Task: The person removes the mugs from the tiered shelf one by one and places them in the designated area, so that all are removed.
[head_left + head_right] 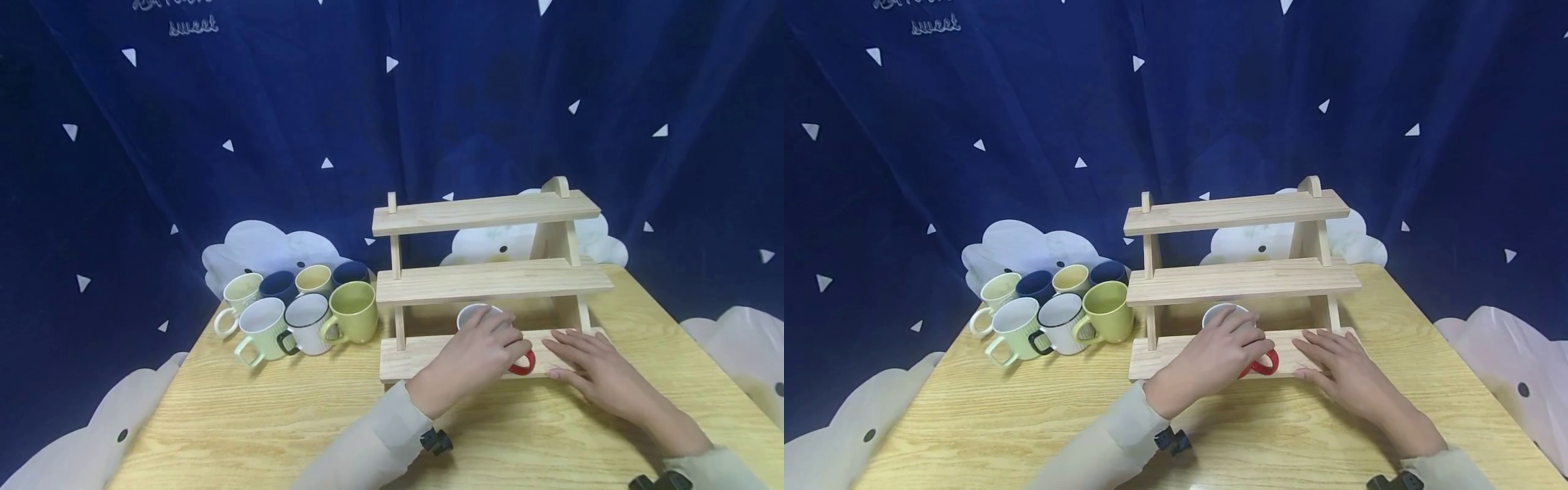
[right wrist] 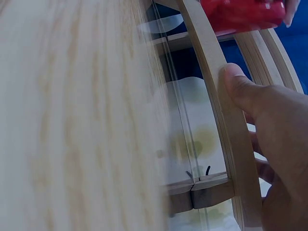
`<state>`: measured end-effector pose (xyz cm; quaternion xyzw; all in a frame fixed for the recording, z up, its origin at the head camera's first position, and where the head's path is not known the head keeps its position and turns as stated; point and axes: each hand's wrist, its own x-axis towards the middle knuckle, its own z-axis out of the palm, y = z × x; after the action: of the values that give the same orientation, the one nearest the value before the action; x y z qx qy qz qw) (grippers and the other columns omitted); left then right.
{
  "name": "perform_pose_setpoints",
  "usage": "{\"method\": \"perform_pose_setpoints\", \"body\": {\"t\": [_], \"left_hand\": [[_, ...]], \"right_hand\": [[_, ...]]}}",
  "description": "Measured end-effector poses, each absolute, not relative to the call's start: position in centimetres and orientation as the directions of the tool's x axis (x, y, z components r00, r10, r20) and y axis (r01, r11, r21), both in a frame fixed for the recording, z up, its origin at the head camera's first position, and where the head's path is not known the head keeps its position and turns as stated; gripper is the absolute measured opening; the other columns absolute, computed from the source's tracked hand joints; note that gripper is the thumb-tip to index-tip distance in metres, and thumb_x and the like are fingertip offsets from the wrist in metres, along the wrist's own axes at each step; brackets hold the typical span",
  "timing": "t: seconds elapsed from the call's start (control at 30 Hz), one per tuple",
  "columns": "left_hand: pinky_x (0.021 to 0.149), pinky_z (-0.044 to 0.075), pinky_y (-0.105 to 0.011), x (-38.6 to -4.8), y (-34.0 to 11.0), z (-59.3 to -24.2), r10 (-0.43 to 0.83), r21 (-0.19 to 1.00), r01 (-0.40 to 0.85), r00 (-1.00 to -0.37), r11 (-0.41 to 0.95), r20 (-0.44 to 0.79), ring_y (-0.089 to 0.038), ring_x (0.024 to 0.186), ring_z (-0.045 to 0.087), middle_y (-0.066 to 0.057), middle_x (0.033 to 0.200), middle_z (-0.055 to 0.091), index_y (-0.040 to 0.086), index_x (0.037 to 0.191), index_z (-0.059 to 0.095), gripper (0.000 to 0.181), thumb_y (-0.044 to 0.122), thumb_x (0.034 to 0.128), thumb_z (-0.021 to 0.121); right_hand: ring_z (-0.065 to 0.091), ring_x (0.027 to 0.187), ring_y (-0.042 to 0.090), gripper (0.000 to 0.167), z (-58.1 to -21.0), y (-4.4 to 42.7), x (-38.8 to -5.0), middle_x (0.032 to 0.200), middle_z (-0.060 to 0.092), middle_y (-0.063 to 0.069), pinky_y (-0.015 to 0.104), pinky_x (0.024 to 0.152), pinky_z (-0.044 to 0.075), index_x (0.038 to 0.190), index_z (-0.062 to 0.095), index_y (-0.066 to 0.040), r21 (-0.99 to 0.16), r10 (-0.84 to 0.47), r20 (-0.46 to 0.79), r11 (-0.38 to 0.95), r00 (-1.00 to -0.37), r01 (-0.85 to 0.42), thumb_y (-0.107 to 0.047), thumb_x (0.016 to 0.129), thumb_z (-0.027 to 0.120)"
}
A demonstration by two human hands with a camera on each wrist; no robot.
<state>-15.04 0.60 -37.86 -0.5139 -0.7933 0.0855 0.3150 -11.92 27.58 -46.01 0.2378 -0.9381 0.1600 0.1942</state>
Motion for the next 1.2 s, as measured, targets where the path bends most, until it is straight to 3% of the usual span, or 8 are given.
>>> {"method": "perform_pose_setpoints", "body": {"t": [0.17,0.33,0.5,0.77,0.93,1.2], "left_hand": [[0.111,0.034,-0.042,-14.8,-1.0,-38.0,0.882,-0.485,0.775,-0.191,0.405,0.431,-0.017,0.126,0.050,0.016,0.114,0.066,0.030,0.111,0.069,0.021,0.023,0.0913,0.069],[0.114,0.029,-0.043,-14.9,-2.6,-38.2,0.878,-0.448,0.812,-0.155,0.375,0.453,-0.017,0.127,0.048,0.018,0.112,0.066,0.030,0.111,0.070,0.024,0.018,0.0906,0.068],[0.111,0.033,-0.042,-15.1,-4.5,-38.5,0.867,-0.436,0.826,-0.120,0.358,0.484,-0.017,0.125,0.050,0.019,0.111,0.068,0.030,0.108,0.071,0.021,0.017,0.0917,0.066],[0.106,0.038,-0.034,-14.4,-7.2,-39.4,0.825,-0.344,0.849,-0.174,0.402,0.537,-0.015,0.122,0.051,0.014,0.122,0.065,0.023,0.121,0.069,0.033,0.015,0.0891,0.070],[0.108,0.039,-0.031,-13.3,-7.9,-40.6,0.736,-0.251,0.854,-0.203,0.456,0.646,-0.018,0.116,0.056,0.005,0.116,0.067,0.016,0.115,0.072,0.029,0.027,0.0876,0.074],[0.086,0.051,-0.018,-11.4,-7.6,-42.3,0.600,-0.035,0.840,-0.357,0.541,0.716,-0.010,0.090,0.062,0.004,0.099,0.065,0.013,0.103,0.067,0.032,0.038,0.0850,0.076]], "right_hand": [[0.048,0.124,0.043,0.052,-46.0,27.6,-11.9,0.135,0.057,0.017,0.064,0.111,0.021,0.133,0.061,-0.013,-0.216,-0.381,0.433,0.836,-0.817,-0.504,-0.035,0.088,0.073],[0.048,0.124,0.043,0.051,-46.1,27.5,-11.8,0.135,0.057,0.016,0.063,0.111,0.020,0.133,0.061,-0.013,-0.220,-0.376,0.434,0.837,-0.819,-0.501,-0.035,0.088,0.073],[0.048,0.123,0.043,0.051,-46.2,27.4,-11.8,0.134,0.058,0.017,0.066,0.109,0.022,0.133,0.062,-0.012,-0.222,-0.380,0.440,0.832,-0.814,-0.509,-0.034,0.088,0.074],[0.047,0.123,0.043,0.052,-46.1,27.6,-11.9,0.134,0.057,0.018,0.065,0.111,0.019,0.133,0.061,-0.010,-0.206,-0.381,0.438,0.839,-0.814,-0.504,-0.033,0.088,0.073],[0.047,0.124,0.043,0.052,-46.0,27.5,-11.9,0.135,0.056,0.018,0.064,0.112,0.019,0.134,0.060,-0.011,-0.212,-0.382,0.429,0.838,-0.818,-0.502,-0.034,0.088,0.073],[0.047,0.123,0.044,0.052,-46.1,27.5,-11.9,0.135,0.056,0.019,0.064,0.113,0.017,0.133,0.061,-0.010,-0.217,-0.382,0.432,0.836,-0.817,-0.505,-0.034,0.088,0.073]]}}
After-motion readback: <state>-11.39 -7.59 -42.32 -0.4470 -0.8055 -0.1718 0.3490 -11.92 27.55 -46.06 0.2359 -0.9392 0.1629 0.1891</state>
